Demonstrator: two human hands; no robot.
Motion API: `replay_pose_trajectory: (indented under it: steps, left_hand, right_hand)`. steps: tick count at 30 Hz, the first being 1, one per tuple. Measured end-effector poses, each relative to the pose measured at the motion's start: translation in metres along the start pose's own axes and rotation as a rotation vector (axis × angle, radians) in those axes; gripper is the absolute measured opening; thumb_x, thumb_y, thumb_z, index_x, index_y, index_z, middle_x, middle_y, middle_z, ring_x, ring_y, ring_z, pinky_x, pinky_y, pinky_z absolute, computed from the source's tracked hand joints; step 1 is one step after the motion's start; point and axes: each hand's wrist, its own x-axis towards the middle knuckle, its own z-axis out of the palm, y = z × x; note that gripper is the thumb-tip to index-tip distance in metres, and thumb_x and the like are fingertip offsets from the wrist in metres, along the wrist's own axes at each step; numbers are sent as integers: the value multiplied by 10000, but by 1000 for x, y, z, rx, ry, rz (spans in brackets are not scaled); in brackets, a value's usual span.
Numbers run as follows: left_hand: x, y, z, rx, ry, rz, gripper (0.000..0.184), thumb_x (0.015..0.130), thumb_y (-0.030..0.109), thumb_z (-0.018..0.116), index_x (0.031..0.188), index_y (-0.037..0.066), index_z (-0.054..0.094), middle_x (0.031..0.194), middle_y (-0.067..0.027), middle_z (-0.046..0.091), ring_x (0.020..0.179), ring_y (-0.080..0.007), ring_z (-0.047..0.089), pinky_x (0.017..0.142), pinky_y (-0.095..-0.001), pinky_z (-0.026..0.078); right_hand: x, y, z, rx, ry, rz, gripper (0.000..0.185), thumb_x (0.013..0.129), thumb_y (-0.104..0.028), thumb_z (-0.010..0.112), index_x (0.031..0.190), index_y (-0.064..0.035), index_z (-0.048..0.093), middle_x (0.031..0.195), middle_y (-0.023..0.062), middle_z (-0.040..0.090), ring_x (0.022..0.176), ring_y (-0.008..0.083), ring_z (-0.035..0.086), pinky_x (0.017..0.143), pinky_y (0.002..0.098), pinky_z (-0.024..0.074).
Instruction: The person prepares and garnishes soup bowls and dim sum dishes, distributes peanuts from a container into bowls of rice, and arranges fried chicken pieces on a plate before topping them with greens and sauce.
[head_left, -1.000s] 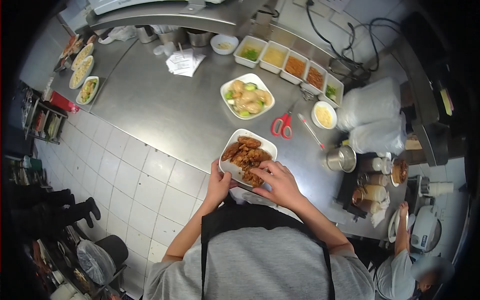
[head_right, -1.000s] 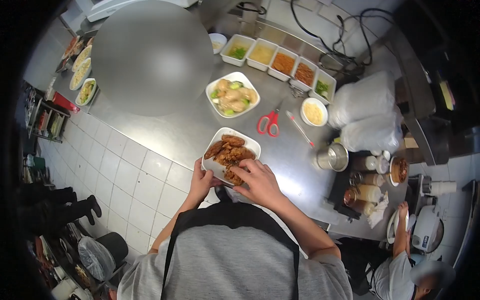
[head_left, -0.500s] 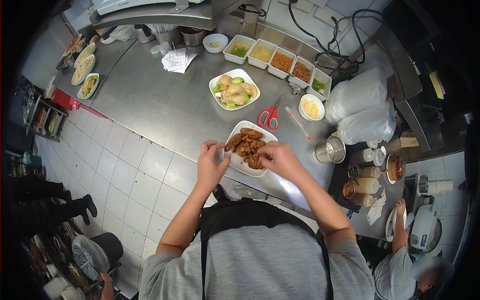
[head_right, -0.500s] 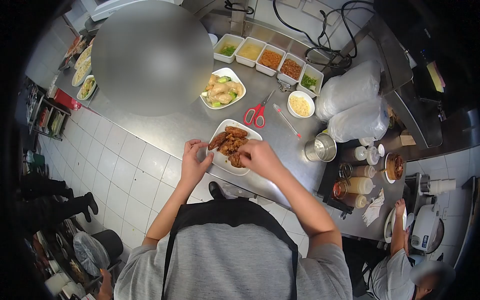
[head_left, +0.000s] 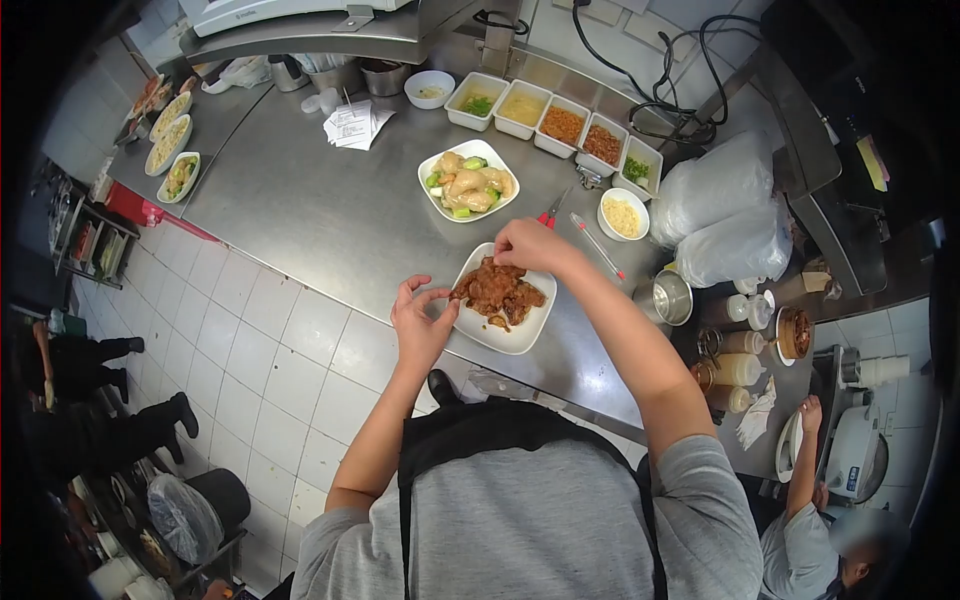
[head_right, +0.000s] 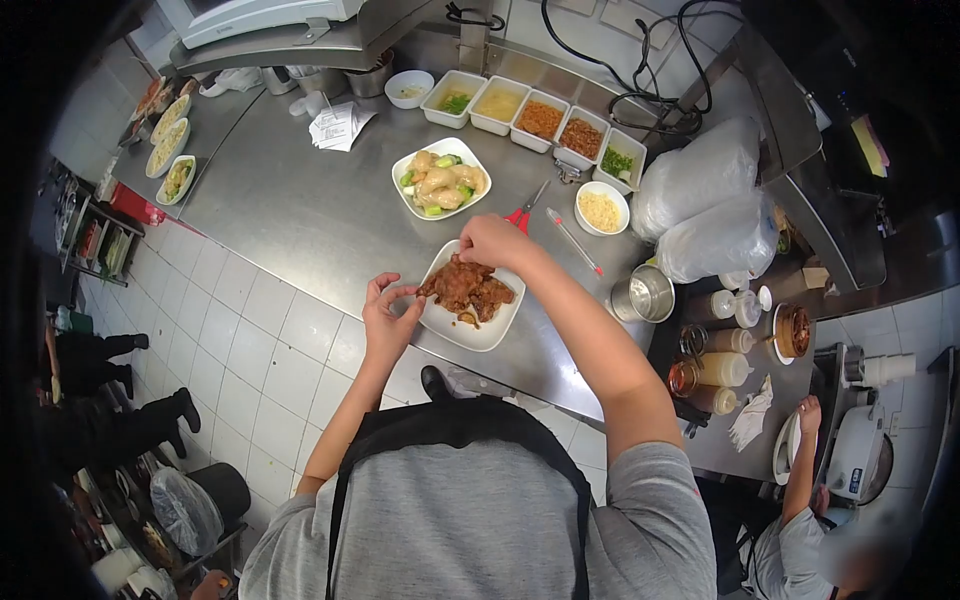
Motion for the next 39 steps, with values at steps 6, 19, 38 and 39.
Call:
replay_pose_trajectory:
  steps: [6,19,38,39]
  left_hand:
    - [14,5,-2,-139,59,-10,145,699,111,716,824,44,682,1128,-126,499,1098,-277,477,929,-370,380]
    - [39,110,-47,335,-550,469,152,664,158,715,799,108,667,1184,-19,476,1232,-238,367,1052,-554,99]
    - [47,48,-18,483,-406,301,404,589,257,787,956,122,683,1194,-62,439,1223,-284,330,1019,-602,112]
    - [50,46,-17,477,-404,321,385,585,258,787,928,117,680,1201,-60,431,1227,-281,326,1018,-609,109]
  right_hand:
    - [-37,4,6,258,287,15,183,811,-179,637,915,-31,663,792,107,635,726,199,629,648,320,479]
    - [-123,-10,34,465,426,18,175,782,-124,653,927,-29,666,793,108,614,688,200,603,635,307,476]
    - [-110,-21,77,229,601,28,352,681,-162,740,988,-66,596,943,89,502,879,261,544,755,362,457]
    - [-108,-21,78,215,615,31,356,672,-161,745,981,-69,593,941,86,502,870,262,544,748,366,457]
